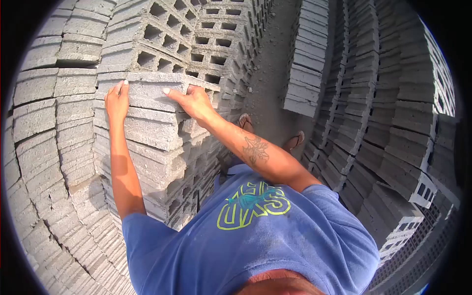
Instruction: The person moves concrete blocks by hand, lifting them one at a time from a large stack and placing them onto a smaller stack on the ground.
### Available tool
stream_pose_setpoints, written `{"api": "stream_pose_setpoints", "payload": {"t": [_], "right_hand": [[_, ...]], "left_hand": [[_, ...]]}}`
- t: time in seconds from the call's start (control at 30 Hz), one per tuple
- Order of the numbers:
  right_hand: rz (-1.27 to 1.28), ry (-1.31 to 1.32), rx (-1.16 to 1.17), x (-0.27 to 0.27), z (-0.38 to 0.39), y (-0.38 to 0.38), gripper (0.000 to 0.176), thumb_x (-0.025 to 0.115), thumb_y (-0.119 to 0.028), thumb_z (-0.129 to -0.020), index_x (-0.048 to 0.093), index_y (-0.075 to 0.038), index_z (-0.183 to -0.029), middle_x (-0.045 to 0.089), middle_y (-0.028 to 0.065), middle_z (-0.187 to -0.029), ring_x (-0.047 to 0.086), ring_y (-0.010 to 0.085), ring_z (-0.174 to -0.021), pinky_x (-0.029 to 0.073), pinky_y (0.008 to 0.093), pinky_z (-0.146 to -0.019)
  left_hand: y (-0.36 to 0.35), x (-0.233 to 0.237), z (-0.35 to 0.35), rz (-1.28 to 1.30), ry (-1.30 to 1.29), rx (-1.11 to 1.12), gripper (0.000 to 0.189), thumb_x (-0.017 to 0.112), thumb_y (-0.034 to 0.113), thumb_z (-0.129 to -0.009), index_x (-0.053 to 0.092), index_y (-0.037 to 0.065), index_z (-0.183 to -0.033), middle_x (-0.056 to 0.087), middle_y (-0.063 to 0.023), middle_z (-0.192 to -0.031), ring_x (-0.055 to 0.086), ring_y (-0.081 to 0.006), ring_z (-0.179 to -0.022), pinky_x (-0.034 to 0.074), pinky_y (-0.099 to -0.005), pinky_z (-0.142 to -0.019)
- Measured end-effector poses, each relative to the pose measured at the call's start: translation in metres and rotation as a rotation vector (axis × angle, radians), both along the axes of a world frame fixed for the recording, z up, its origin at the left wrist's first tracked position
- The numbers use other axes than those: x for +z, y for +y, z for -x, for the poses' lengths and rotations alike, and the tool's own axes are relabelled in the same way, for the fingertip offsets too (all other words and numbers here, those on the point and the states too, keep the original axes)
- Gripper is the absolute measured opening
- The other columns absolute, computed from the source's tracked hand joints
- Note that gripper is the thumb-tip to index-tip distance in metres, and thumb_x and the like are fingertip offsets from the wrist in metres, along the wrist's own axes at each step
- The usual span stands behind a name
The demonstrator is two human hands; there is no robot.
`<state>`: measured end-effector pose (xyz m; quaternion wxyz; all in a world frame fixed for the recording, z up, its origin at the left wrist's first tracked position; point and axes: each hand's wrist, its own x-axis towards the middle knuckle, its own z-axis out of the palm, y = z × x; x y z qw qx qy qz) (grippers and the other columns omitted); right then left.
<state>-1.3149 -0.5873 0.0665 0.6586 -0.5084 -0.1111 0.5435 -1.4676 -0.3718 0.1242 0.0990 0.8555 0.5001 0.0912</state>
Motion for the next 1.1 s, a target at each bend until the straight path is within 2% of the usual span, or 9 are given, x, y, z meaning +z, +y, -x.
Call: {"api": "stream_pose_setpoints", "payload": {"t": [0.1, 0.17, 0.27, 0.4, 0.57, 0.8, 0.9, 0.97, 1.1], "right_hand": [[0.131, -0.074, -0.056, -0.015, 0.009, 0.011, 0.043, 0.082, -0.034, -0.068, 0.065, 0.005, -0.077, 0.064, 0.0089, -0.071, 0.055, 0.0136, -0.062, 0.049, 0.0319, -0.062], [0.018, 0.017, -0.113, -0.028, 0.013, 0.008, 0.044, 0.083, -0.033, -0.067, 0.061, 0.004, -0.071, 0.061, 0.0097, -0.068, 0.052, 0.0134, -0.06, 0.048, 0.0311, -0.064], [0.004, 0.018, -0.079, -0.041, -0.006, -0.027, 0.041, 0.08, -0.029, -0.074, 0.065, 0.006, -0.09, 0.066, 0.0103, -0.084, 0.058, 0.0137, -0.075, 0.048, 0.03, -0.072], [-0.217, 0.311, -0.038, -0.04, -0.034, -0.091, 0.039, 0.073, -0.018, -0.084, 0.062, 0.004, -0.115, 0.067, 0.0114, -0.111, 0.062, 0.0176, -0.102, 0.045, 0.031, -0.095], [-0.098, 0.314, -0.181, -0.043, -0.046, -0.13, 0.042, 0.079, -0.019, -0.078, 0.064, 0.002, -0.112, 0.068, 0.0096, -0.107, 0.062, 0.0154, -0.098, 0.048, 0.0288, -0.088], [0.003, 0.291, -0.349, -0.036, -0.054, -0.235, 0.049, 0.085, -0.014, -0.071, 0.063, 0.004, -0.111, 0.069, 0.0117, -0.104, 0.064, 0.0176, -0.094, 0.051, 0.029, -0.085], [0.109, 0.212, -0.366, -0.041, -0.068, -0.289, 0.055, 0.086, -0.015, -0.069, 0.06, 0.005, -0.114, 0.068, 0.0135, -0.103, 0.064, 0.0188, -0.095, 0.051, 0.0301, -0.085], [0.239, 0.004, -0.347, -0.046, -0.077, -0.321, 0.056, 0.087, -0.017, -0.068, 0.061, 0.005, -0.113, 0.069, 0.0137, -0.102, 0.065, 0.0196, -0.094, 0.052, 0.0308, -0.083], [0.36, -0.019, -0.35, -0.118, -0.079, -0.367, 0.056, 0.087, -0.019, -0.067, 0.062, 0.006, -0.111, 0.069, 0.0142, -0.103, 0.065, 0.0202, -0.094, 0.052, 0.0319, -0.084]], "left_hand": [[-0.002, -0.003, 0.002, -0.092, 0.17, -0.016, 0.048, 0.058, 0.041, -0.091, 0.065, 0.002, -0.117, 0.06, -0.0215, -0.122, 0.057, -0.0343, -0.113, 0.04, -0.0374, -0.099], [0.011, -0.01, 0.009, -0.117, 0.159, -0.038, 0.05, 0.057, 0.047, -0.09, 0.062, 0.01, -0.124, 0.059, -0.0182, -0.123, 0.053, -0.0365, -0.113, 0.04, -0.0423, -0.098], [-0.014, 0.006, -0.006, 0.235, -0.081, 0.005, 0.059, 0.057, 0.048, -0.09, 0.051, 0.011, -0.136, 0.058, -0.0189, -0.123, 0.051, -0.0324, -0.115, 0.036, -0.0405, -0.101], [-0.081, 0.032, -0.048, 0.159, 0.035, -0.181, 0.064, 0.062, 0.04, -0.09, 0.041, 0.011, -0.143, 0.055, -0.0197, -0.127, 0.05, -0.027, -0.118, 0.035, -0.038, -0.103], [-0.137, 0.014, -0.086, 0.93, -0.462, -0.234, 0.063, 0.064, 0.015, -0.087, 0.038, 0.003, -0.143, 0.05, -0.0183, -0.134, 0.047, -0.0222, -0.121, 0.033, -0.0336, -0.105], [-0.277, 0.025, -0.119, 0.773, -0.368, -0.374, 0.081, 0.073, 0.009, -0.074, 0.033, 0.0, -0.145, 0.047, -0.0198, -0.135, 0.048, -0.0246, -0.122, 0.035, -0.0331, -0.105], [-0.309, -0.009, -0.119, 0.788, -0.406, -0.409, 0.09, 0.076, 0.009, -0.071, 0.027, 0.0, -0.147, 0.047, -0.0199, -0.136, 0.047, -0.0257, -0.123, 0.034, -0.0347, -0.106], [-0.338, -0.04, -0.127, 1.057, -0.55, -0.22, 0.094, 0.076, 0.002, -0.069, 0.024, 0.0, -0.148, 0.047, -0.0187, -0.135, 0.05, -0.0255, -0.119, 0.038, -0.0349, -0.104], [-0.377, -0.146, -0.142, 1.308, -0.506, -0.064, 0.102, 0.076, -0.011, -0.065, 0.017, -0.002, -0.148, 0.051, -0.0185, -0.131, 0.055, -0.0244, -0.115, 0.048, -0.0326, -0.093]]}}
